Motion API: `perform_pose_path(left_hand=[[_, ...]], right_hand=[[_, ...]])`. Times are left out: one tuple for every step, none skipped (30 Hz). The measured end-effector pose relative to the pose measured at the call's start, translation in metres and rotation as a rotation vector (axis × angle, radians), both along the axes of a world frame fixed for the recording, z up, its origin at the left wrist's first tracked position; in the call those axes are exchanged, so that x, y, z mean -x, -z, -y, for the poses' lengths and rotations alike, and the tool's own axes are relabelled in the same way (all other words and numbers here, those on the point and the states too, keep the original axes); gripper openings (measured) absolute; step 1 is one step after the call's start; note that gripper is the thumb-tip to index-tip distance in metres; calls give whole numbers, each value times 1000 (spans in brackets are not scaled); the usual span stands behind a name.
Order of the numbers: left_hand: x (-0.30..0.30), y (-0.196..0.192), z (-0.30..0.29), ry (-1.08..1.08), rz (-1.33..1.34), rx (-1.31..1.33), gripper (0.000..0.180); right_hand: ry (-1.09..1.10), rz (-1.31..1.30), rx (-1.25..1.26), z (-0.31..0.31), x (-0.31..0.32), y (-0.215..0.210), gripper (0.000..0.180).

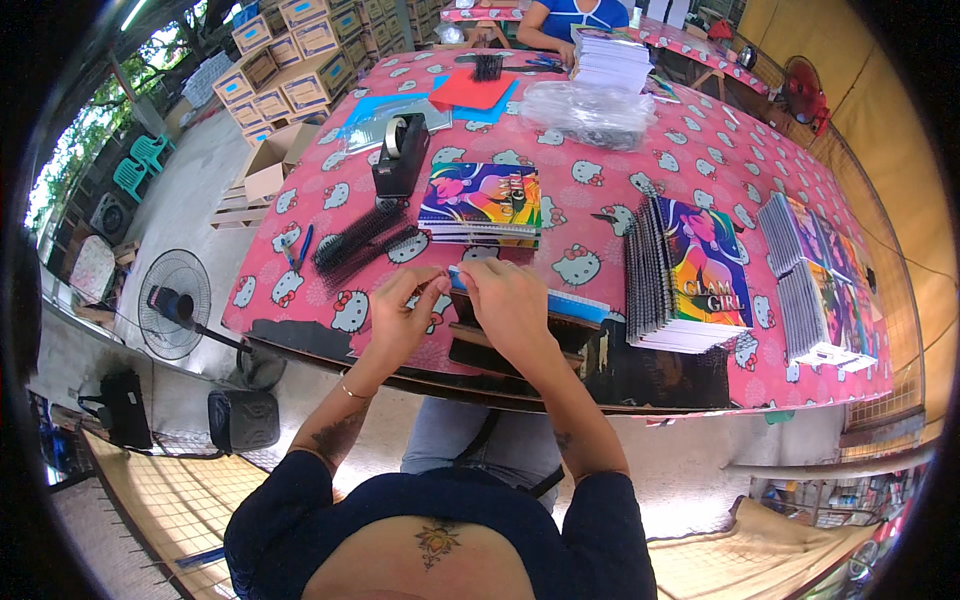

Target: The person aligns a notebook cover with a stack of paper and manually threads a blue plastic spiral through the pre-punched holes, handling one book at a time on a table.

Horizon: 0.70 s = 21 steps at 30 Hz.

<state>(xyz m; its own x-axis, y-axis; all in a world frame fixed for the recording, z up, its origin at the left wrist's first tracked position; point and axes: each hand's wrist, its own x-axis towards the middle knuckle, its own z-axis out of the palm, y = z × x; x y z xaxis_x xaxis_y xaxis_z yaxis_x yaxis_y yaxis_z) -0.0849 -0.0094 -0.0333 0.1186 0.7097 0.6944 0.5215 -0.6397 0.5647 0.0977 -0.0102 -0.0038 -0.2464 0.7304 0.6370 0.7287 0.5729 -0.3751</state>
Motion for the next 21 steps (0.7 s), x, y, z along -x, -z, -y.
perform_pose_path(left_hand=[[-1, -3, -1, -14, -9, -15, 17], [-2, -6, -2, -28, -18, -29, 16], [-3, -11, -4, -6, -55, -22, 17], [-2, -17, -9, 19, -92, -15, 17], [-2, -21, -14, 47, -128, -8, 18], [2, -23, -18, 136, -123, 104, 19], [9, -26, -22, 232, -120, 217, 19], [16, -28, -26, 329, -118, 329, 20], [21, -35, -29, 328, -256, 349, 24], [17, -40, -29, 315, -277, 266, 23], [13, -46, -27, 302, -296, 184, 21], [12, -51, -25, 278, -313, 102, 21], [15, -50, -30, 320, -341, 87, 20], [20, -46, -37, 359, -370, 72, 20], [19, -49, -39, 400, -396, 60, 20], [17, -52, -38, 399, -382, 93, 19], [14, -56, -36, 395, -369, 128, 19], [12, -60, -34, 383, -354, 163, 19], [8, -59, -33, 332, -382, 26, 18], [2, -57, -33, 277, -410, -110, 18], [0, -56, -33, 220, -438, -247, 18]], right_hand=[[-3, 5, 9, 0, -1, 0, 11], [-8, 2, 13, 0, -2, 0, 11], [-13, -3, 17, 1, -3, 0, 11], [-15, -8, 22, 2, -5, 0, 11], [-42, -16, 28, 1, -6, 0, 11], [-65, -25, 33, 0, -6, 0, 12], [-82, -36, 37, 0, -8, -1, 13], [-89, -36, 47, 1, -8, 0, 13], [-92, -37, 53, -1, -8, 0, 14], [-95, -37, 59, -1, -8, 1, 14], [-113, -53, 79, -1, -11, 1, 16], [-111, -76, 78, 1, -11, -2, 16], [-111, -99, 77, 2, -12, -6, 17], [-113, -123, 76, 4, -13, -8, 18], [-135, -125, 74, 2, -16, -6, 19], [-159, -127, 73, -2, -18, -2, 19], [-186, -129, 72, -3, -19, 0, 19], [-147, -71, 55, -1, -20, -3, 18], [-110, -14, 38, 3, -22, -10, 17], [-74, 43, 20, 6, -25, -14, 16], [-53, 44, 69, 6, -26, -12, 15]])
